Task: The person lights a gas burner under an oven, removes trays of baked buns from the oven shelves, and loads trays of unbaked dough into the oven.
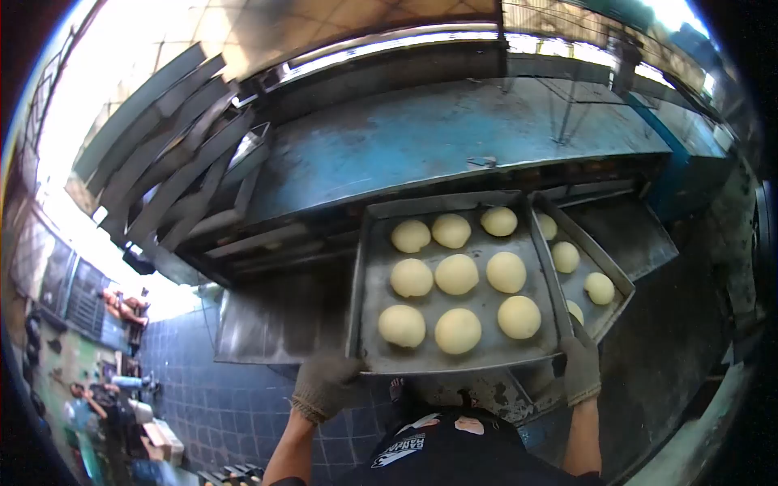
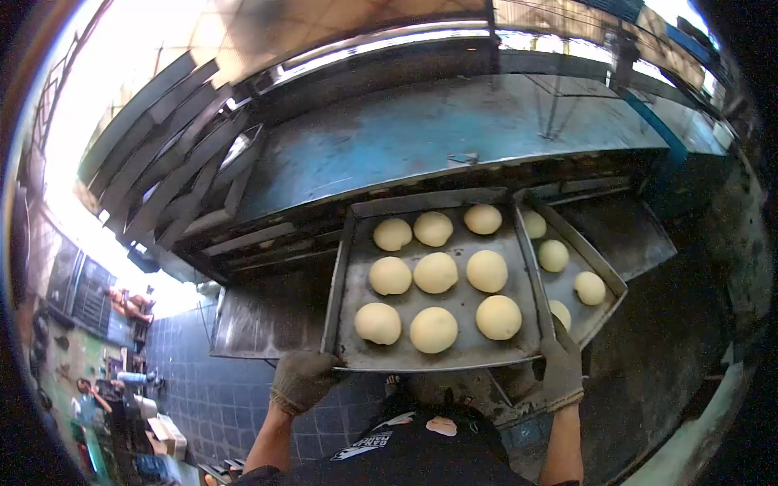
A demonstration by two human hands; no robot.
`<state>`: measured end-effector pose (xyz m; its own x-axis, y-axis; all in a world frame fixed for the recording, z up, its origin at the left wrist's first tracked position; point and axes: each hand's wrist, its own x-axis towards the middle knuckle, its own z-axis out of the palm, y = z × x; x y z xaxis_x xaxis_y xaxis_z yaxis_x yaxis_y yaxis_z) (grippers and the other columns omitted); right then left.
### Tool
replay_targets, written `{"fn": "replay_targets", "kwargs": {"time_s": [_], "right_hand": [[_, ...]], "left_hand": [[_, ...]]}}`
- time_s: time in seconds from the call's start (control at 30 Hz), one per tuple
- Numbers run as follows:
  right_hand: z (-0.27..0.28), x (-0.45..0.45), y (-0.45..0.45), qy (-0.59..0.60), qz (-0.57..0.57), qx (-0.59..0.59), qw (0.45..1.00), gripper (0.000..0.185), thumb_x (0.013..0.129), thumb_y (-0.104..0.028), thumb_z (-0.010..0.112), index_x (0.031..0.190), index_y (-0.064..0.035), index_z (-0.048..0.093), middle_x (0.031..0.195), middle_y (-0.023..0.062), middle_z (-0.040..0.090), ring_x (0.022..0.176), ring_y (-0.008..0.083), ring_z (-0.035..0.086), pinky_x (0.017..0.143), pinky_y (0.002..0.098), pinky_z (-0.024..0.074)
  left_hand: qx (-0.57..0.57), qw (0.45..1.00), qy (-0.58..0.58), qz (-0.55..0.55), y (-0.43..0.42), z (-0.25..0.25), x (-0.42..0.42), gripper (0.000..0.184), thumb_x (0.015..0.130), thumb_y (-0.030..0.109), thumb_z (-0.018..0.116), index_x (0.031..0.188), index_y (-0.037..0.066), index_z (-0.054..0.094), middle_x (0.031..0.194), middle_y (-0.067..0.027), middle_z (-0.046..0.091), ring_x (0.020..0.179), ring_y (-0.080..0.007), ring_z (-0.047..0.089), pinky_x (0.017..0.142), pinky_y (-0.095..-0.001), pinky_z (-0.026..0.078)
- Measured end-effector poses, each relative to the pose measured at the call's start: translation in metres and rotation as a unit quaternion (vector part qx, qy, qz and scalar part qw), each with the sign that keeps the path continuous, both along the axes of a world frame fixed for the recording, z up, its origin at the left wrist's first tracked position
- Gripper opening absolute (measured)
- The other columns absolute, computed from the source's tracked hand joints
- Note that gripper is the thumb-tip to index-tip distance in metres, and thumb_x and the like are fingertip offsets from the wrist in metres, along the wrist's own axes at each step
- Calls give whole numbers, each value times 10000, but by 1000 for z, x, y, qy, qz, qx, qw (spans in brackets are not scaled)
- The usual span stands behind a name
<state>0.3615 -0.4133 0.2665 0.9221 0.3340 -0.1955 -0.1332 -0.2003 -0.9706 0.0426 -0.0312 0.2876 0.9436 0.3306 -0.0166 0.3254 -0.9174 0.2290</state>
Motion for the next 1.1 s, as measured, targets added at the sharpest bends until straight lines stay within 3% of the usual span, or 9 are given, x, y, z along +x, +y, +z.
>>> {"fn": "replay_targets", "kwargs": {"time_s": [0.17,0.37,0.47,0.5,0.67,0.8,0.87,1.0,1.1], "right_hand": [[-21,26,110,5,76,-30,997,587,1093,-238,619,1605,48,655,1401,171,766,1244,237,688,1112,358,542],[-76,88,236,-4,80,54,995,467,1082,-252,619,1470,-35,763,1008,28,740,820,107,673,715,279,547],[-76,106,292,-6,29,104,994,485,1095,-249,654,1524,-32,714,1118,50,756,874,114,703,775,273,588],[-79,117,307,-51,25,88,995,528,1106,-259,645,1563,6,675,1320,107,731,1069,196,705,950,334,573],[15,33,288,-54,-37,143,988,608,1114,-234,671,1654,31,577,1562,176,686,1370,276,668,1193,397,514],[-3,-54,194,-244,-204,-58,946,642,1092,-200,731,1661,30,543,1647,203,632,1528,328,605,1271,447,470],[-23,-100,134,-324,-264,-330,846,664,1093,-233,721,1682,16,543,1703,209,598,1559,304,578,1288,436,449],[-38,-172,90,-119,-384,-315,860,667,1105,-232,730,1702,-26,513,1677,275,590,1577,427,566,1310,514,435],[-68,-186,67,10,-413,-229,882,697,1122,-252,724,1740,-47,475,1697,262,586,1568,398,575,1302,498,441]], "left_hand": [[-10,995,-83,60,73,-1,-32,211,934,311,880,1061,142,873,957,-144,832,916,-400,813,817,-534,629],[10,986,-121,115,171,-23,8,370,1009,462,787,1020,96,835,967,-193,812,948,-447,797,829,-572,615],[32,974,-179,136,218,-44,39,458,1010,535,783,915,87,773,951,-206,793,929,-455,772,807,-566,601],[32,974,-181,130,234,-52,52,458,1010,535,783,915,87,773,951,-206,793,929,-455,772,807,-566,601],[58,977,-118,168,312,-73,116,477,1063,527,729,1280,111,812,1162,-242,819,1048,-483,788,917,-581,629],[26,974,-108,199,334,-72,162,618,1111,525,671,1552,96,728,1395,-261,793,1225,-483,769,1083,-589,602],[-15,960,-171,222,318,-97,174,702,1113,589,646,1586,74,701,1467,-254,770,1356,-477,719,1174,-567,556],[-167,934,-267,170,217,-130,213,806,1105,626,640,1621,7,615,1620,-308,645,1493,-489,617,1259,-526,473],[-313,941,-79,101,148,-114,245,898,1102,672,639,1674,-17,577,1691,-323,589,1564,-487,565,1309,-467,412]]}}
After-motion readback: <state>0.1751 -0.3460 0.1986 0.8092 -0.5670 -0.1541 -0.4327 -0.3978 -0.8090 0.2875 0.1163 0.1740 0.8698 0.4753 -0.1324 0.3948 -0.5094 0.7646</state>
